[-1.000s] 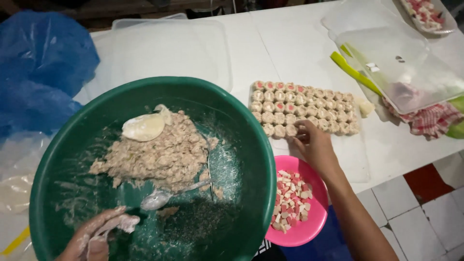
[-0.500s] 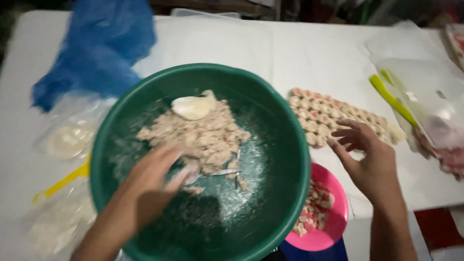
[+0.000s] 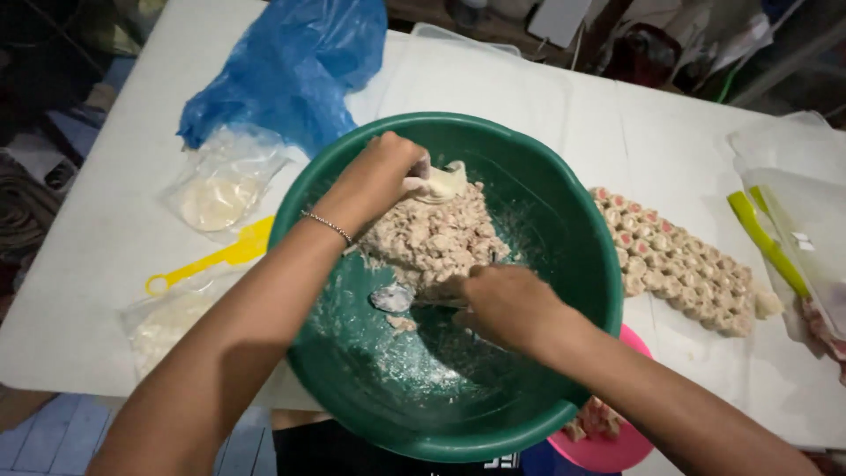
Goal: Preparing dumplings by scooping meat filling onto dough wrappers at a table.
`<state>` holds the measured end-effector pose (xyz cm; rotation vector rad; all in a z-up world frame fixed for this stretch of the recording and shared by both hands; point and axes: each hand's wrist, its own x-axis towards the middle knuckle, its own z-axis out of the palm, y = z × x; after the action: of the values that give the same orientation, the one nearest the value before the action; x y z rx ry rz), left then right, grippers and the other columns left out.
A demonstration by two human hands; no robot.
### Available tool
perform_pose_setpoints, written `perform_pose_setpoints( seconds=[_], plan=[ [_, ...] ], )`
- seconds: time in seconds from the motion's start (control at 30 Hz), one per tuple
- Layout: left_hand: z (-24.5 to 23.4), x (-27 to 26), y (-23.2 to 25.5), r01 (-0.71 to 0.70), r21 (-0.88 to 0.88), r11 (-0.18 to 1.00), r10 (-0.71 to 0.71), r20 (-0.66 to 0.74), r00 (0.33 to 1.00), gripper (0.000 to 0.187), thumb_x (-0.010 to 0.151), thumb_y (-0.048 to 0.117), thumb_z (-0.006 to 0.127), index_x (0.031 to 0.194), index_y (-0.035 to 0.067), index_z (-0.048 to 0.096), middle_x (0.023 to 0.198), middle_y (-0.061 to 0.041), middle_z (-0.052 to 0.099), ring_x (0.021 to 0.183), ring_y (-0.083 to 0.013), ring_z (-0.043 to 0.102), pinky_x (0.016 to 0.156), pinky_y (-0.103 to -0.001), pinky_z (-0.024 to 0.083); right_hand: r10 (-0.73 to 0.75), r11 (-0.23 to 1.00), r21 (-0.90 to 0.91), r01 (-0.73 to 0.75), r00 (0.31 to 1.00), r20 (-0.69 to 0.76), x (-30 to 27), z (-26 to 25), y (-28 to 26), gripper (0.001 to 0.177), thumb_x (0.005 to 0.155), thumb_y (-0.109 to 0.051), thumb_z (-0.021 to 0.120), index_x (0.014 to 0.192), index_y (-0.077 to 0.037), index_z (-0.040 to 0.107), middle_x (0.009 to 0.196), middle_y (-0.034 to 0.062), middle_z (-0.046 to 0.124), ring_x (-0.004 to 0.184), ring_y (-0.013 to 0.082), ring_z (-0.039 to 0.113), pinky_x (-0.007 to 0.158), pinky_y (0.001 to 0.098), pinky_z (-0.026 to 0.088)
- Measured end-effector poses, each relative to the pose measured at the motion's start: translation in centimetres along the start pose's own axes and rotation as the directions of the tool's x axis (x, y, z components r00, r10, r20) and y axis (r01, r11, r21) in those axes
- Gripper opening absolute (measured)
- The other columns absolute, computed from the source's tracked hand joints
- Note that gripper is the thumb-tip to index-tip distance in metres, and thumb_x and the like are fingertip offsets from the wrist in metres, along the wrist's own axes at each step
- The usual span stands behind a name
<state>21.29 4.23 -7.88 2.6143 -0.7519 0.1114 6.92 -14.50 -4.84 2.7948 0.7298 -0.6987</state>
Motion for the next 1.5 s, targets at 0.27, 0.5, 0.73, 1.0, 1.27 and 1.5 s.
perform_pose_setpoints(
  seconds=[0.27,0.5,0.73,1.0,1.27,1.5],
  plan=[
    [-0.6,0.0,-0.7,0.056,-0.287,0.956,-0.054,0.015,0.998,0.011,0.093,0.019,0.067,0.093,0.013,0.076,0.090,-0.012,0.076,0.095,-0.0369,0.072,0.082,-0.047,0.059,-0.205,0.934,-0.335,0.125,0.954,-0.217,4.0,8.2,-2.1,0.017,0.085,-0.015,0.055,0.088,-0.019,0.071,0.077,0.0056,0.074,0.069,0.0265,0.074,0.055,0.0383,0.053],
    [-2.2,0.0,0.1,-0.115,-0.376,0.920,-0.030,-0.360,0.933,0.017,0.101,0.019,0.048,0.093,0.007,0.057,0.082,-0.021,0.068,0.088,-0.0427,0.068,0.076,-0.053,0.055,-0.234,0.915,-0.374,0.151,0.954,-0.185,5.1,9.6,-1.7,0.017,0.087,-0.009,0.054,0.085,-0.015,0.070,0.069,0.0064,0.073,0.060,0.0239,0.073,0.045,0.0361,0.053],
    [-2.4,0.6,-1.6,0.034,-0.682,0.731,-0.374,-0.358,0.856,0.015,0.105,0.027,0.042,0.110,0.013,0.043,0.081,-0.004,0.052,0.060,-0.0149,0.052,0.048,-0.029,0.044,-0.287,0.679,-0.709,0.191,0.958,-0.016,5.1,9.2,-2.1,0.034,0.115,-0.020,0.039,0.092,-0.011,0.062,0.057,-0.0042,0.046,0.041,0.0033,0.028,0.034,0.0220,0.025],
    [-1.9,0.4,-2.0,-0.149,-0.403,0.903,-0.092,-0.520,0.849,0.033,0.106,0.020,0.037,0.081,0.005,0.053,0.066,-0.012,0.059,0.056,-0.0294,0.058,0.052,-0.042,0.033,-0.169,0.846,-0.500,0.183,0.983,0.074,2.9,4.9,-3.1,0.025,0.109,-0.020,0.040,0.116,-0.005,0.059,0.089,0.0121,0.068,0.067,0.0173,0.066,0.067,0.0372,0.059],
    [-0.8,1.0,-2.3,-0.091,-0.494,0.865,-0.166,-0.453,0.876,0.038,0.096,0.000,0.047,0.132,0.001,0.058,0.127,-0.021,0.067,0.118,-0.0367,0.066,0.100,-0.046,0.058,-0.011,0.986,-0.164,-0.012,0.990,-0.138,-0.9,4.0,-1.4,0.015,0.100,0.000,0.041,0.111,-0.003,0.052,0.068,0.0065,0.058,0.037,0.0176,0.047,0.028,0.0356,0.036],
    [-0.8,1.1,-1.9,-0.060,-0.501,0.864,-0.186,-0.425,0.886,0.036,0.094,-0.002,0.050,0.130,-0.002,0.058,0.123,-0.025,0.067,0.115,-0.0412,0.065,0.092,-0.049,0.061,0.135,0.689,-0.721,-0.078,0.991,0.022,-3.0,5.0,-3.8,0.052,0.101,-0.016,0.048,0.150,-0.001,0.038,0.046,-0.0134,0.035,0.039,0.0045,0.022,0.034,0.0248,0.017]
  ],
)
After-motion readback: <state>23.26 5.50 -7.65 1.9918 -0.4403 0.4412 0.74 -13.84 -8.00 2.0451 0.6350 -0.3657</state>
